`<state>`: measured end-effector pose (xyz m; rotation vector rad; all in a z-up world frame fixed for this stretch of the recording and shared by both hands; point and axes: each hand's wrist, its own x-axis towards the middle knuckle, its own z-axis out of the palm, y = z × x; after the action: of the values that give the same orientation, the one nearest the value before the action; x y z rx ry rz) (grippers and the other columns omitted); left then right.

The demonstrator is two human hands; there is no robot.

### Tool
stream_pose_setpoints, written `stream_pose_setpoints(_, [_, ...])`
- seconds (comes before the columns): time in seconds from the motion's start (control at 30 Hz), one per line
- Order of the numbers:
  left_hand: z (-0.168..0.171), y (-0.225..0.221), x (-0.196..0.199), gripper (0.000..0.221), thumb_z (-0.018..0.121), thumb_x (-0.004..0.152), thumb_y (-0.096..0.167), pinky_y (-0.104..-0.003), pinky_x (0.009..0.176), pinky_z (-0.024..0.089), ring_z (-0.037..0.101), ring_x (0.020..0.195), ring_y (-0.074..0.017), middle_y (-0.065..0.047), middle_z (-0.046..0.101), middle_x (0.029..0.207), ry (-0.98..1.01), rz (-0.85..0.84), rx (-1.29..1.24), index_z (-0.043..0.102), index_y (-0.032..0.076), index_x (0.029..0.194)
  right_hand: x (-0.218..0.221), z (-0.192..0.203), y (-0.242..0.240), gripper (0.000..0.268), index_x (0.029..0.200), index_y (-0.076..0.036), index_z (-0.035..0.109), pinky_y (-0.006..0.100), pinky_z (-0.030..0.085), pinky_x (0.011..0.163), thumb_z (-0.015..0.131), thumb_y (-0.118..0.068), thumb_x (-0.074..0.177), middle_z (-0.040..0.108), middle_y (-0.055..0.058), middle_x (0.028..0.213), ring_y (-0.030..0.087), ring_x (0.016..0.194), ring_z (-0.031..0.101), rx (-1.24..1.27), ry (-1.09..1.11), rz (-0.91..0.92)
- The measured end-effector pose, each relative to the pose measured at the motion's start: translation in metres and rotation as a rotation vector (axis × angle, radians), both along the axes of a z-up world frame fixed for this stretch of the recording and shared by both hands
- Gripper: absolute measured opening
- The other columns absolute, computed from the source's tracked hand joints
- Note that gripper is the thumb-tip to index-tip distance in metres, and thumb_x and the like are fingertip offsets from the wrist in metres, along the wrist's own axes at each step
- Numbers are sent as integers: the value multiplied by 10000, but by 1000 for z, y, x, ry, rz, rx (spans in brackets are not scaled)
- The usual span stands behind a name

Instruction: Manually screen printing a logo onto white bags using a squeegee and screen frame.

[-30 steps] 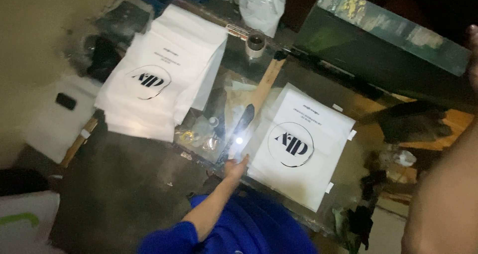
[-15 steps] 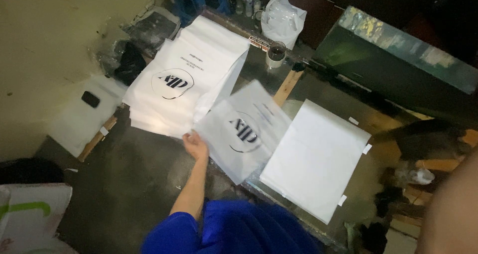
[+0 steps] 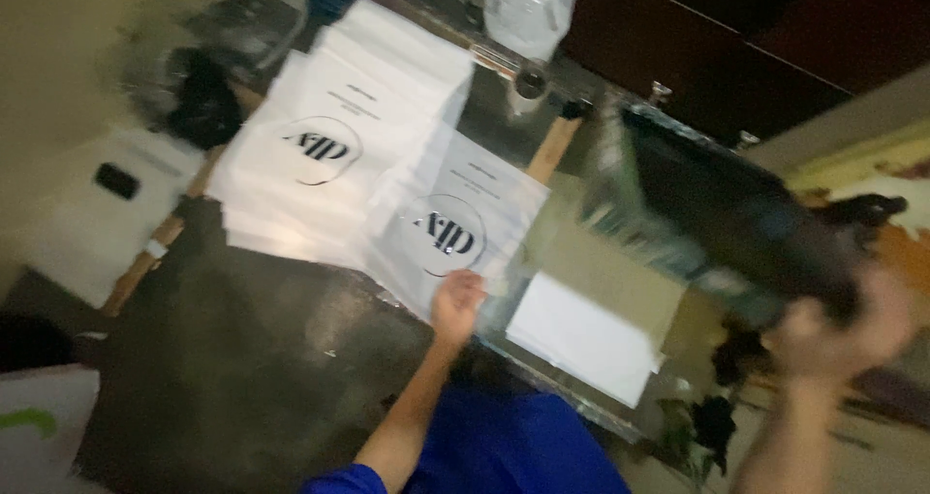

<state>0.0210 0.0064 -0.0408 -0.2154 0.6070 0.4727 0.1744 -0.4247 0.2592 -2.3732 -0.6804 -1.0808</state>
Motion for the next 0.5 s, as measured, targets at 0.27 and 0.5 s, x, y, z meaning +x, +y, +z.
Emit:
stream_pose_setpoints(0.27, [-81, -94, -66, 994, 835, 759, -241, -499, 810, 737, 730, 1243, -346, -148, 578, 1588, -95, -767, 1233, 484, 117, 1617, -108, -170, 48, 481, 1322, -180, 736, 496, 401, 980, 710, -276, 851, 732, 85, 1244, 300, 1115, 683, -294, 377, -286])
stream_pose_setpoints(0.5, [37, -79, -29, 706, 281, 1021, 873, -350, 466, 164, 219, 432, -135, 19, 312, 505, 588, -949, 576, 312, 198, 816, 180, -206, 53, 527, 1438, -147, 638, 696, 465, 1073, 753, -349, 966, 669, 119, 1310, 343, 1220, 644, -493, 651, -288])
